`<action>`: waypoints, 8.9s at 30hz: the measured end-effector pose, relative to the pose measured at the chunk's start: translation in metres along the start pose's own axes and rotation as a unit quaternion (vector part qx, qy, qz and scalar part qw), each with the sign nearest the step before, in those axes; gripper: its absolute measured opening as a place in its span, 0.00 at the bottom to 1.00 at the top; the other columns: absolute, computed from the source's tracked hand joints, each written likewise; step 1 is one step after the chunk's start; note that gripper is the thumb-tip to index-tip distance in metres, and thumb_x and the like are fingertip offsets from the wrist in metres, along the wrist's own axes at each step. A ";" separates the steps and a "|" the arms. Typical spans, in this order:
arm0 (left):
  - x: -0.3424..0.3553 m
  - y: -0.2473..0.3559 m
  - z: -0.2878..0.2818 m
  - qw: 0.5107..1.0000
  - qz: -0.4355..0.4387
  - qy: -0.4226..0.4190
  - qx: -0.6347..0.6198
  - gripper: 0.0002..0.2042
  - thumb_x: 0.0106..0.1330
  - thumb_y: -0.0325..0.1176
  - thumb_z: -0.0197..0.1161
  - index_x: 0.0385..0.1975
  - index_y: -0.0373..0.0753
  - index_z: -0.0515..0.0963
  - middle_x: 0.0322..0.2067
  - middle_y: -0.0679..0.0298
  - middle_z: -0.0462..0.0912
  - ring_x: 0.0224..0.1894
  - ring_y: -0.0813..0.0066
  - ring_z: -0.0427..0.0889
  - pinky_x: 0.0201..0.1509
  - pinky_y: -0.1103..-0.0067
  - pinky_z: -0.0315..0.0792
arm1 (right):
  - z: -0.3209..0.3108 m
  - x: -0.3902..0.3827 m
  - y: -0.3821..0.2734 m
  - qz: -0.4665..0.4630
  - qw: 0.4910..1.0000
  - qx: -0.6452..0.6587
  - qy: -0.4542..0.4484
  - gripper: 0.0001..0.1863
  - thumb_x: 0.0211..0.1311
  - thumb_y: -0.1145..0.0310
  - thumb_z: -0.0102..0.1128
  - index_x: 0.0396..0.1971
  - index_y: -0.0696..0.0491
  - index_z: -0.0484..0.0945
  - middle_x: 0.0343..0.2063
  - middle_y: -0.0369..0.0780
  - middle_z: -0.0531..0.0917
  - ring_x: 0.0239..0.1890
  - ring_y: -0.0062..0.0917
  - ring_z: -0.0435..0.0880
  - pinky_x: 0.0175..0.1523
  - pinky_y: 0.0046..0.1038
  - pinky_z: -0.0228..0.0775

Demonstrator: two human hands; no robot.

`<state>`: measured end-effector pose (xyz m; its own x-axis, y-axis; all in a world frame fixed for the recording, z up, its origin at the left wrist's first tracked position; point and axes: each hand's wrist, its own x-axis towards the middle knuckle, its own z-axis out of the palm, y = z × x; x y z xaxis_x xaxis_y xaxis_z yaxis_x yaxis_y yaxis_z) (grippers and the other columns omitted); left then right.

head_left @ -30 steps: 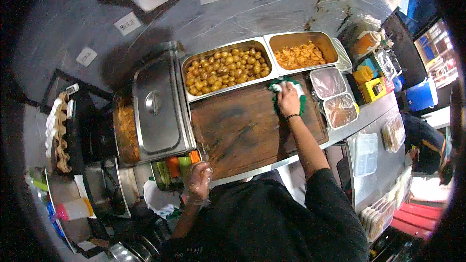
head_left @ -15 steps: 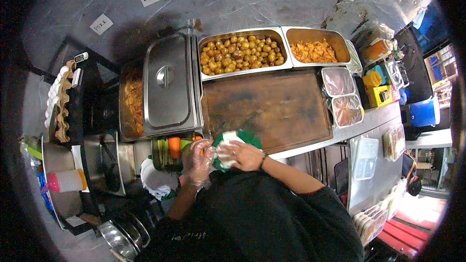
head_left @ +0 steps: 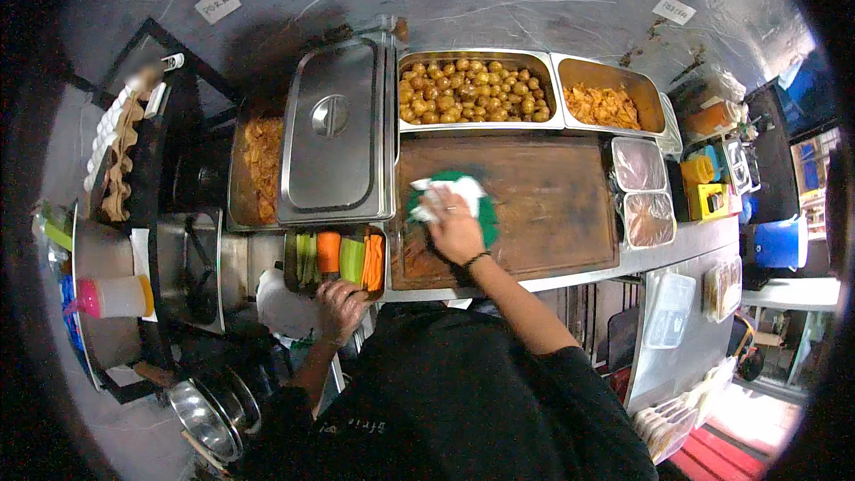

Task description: The person assembles multiple takeout containers by placing rice and various cooked items into compartmentalized plastic boxes. They use tongs to transfer food from labeled metal trays and wear disposable gloves while handling the containers and food.

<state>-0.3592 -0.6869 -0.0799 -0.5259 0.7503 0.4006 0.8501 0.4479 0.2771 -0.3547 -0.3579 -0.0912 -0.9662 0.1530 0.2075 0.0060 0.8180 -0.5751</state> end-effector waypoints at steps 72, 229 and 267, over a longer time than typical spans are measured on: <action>0.212 0.683 0.229 0.643 0.079 -0.501 -0.574 0.14 0.67 0.29 0.62 0.50 0.36 0.73 0.34 0.65 0.80 0.36 0.79 0.78 0.41 0.81 0.73 | -0.548 -0.974 0.257 0.761 0.393 -0.130 0.499 0.30 0.56 0.55 0.61 0.56 0.57 0.74 0.49 0.52 0.81 0.53 0.45 0.79 0.58 0.38 0.69; -0.122 0.210 0.002 0.844 -0.506 0.155 -0.091 0.15 0.66 0.42 0.59 0.49 0.45 0.76 0.39 0.57 0.82 0.43 0.54 0.81 0.45 0.63 0.76 | -0.087 -0.004 -0.189 -0.413 0.895 0.033 -0.163 0.29 0.60 0.60 0.65 0.56 0.60 0.70 0.52 0.53 0.76 0.55 0.49 0.74 0.58 0.41 0.69; 0.042 0.087 0.112 0.884 -0.325 0.049 -0.332 0.26 0.71 0.39 0.58 0.65 0.37 0.62 0.49 0.57 0.78 0.48 0.69 0.79 0.50 0.72 0.73 | -0.328 -0.044 -0.072 0.122 0.965 -0.220 -0.071 0.29 0.57 0.44 0.63 0.50 0.51 0.78 0.28 0.49 0.84 0.31 0.46 0.84 0.35 0.43 0.76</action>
<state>-0.3040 -0.5622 -0.1372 -0.9244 0.3800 0.0329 0.1806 0.3601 0.9153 -0.2283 -0.2413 0.2004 -0.9474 0.3196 -0.0198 0.3172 0.9282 -0.1945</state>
